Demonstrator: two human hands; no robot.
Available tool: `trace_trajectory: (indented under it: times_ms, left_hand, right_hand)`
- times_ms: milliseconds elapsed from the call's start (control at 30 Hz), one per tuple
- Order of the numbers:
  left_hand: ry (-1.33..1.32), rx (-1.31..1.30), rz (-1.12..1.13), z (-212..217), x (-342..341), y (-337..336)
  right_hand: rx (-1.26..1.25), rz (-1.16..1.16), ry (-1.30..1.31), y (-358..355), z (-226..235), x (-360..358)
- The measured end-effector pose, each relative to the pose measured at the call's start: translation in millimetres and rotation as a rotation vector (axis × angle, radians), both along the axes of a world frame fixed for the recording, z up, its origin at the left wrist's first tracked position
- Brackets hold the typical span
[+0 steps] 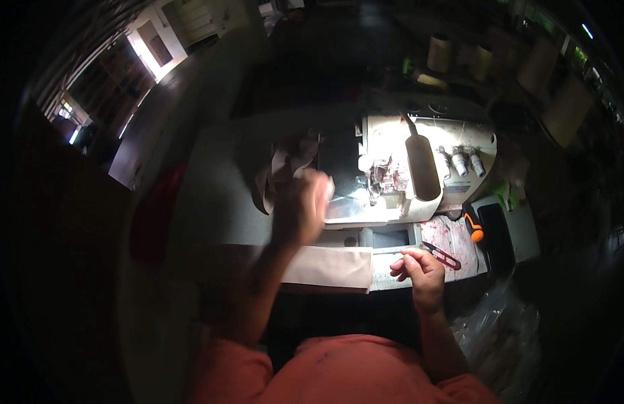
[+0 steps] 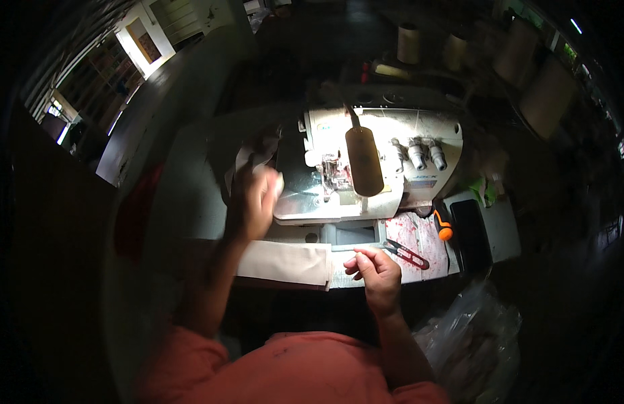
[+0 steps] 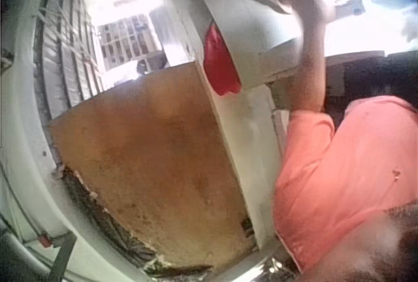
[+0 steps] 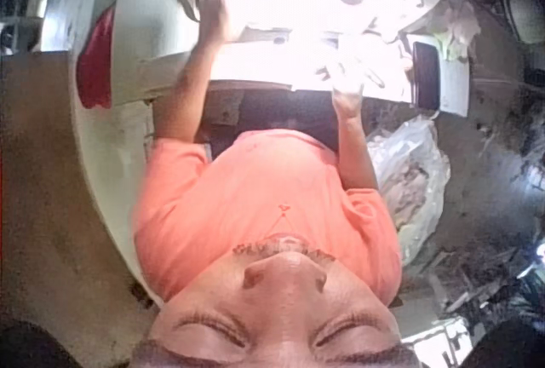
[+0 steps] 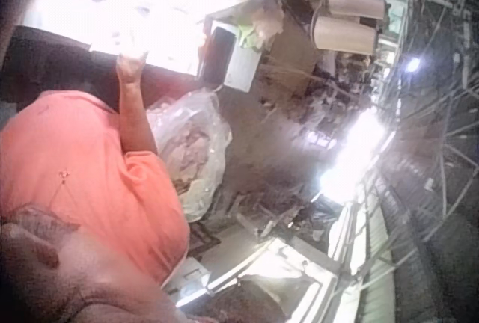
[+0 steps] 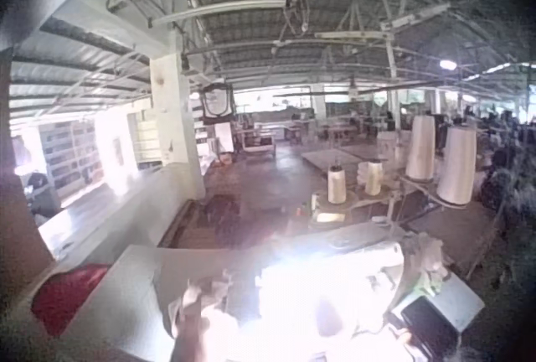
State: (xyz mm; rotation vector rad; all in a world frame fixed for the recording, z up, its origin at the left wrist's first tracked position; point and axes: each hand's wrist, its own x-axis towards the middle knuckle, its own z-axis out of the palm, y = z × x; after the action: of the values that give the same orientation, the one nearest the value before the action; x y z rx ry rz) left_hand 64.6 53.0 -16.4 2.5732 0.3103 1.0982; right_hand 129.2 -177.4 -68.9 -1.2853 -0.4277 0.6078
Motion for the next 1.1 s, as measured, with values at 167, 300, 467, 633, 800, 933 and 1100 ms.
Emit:
trace_trajectory:
  times_ms: [167, 300, 467, 633, 800, 933, 1100]
  left_hand:
    - [0.299, 0.076, 0.003, -39.1, -59.1, -94.6]
    - [0.156, -0.237, -0.087, -51.7, -58.8, -87.6]
    - [0.014, -0.543, -0.172, -53.4, -67.1, -80.7]
    - [0.018, -0.978, -0.161, -28.6, -109.8, -104.1]
    - [-1.281, -1.842, -0.229, -43.2, -143.9, -30.7]
    - [-1.233, -1.428, -0.017, -21.9, -177.2, 21.2]
    - [-0.601, -0.939, -0.004, -19.9, -119.1, -37.8]
  right_hand:
    - [-0.029, 0.046, -0.027, -3.2, 5.1, -7.3]
    - [-0.063, 0.102, -0.028, -5.9, 13.0, -11.5]
    - [-0.282, 0.407, -0.22, 30.2, 26.1, -25.7]
    - [-0.021, 0.32, -0.042, 53.0, 47.0, -33.2]
    - [0.11, 0.187, 0.014, 42.2, 66.5, -42.5]
    - [0.006, 0.151, 0.177, 26.9, 42.7, -23.9]
    - [-0.005, 0.318, 0.269, 52.0, 58.5, -45.5]
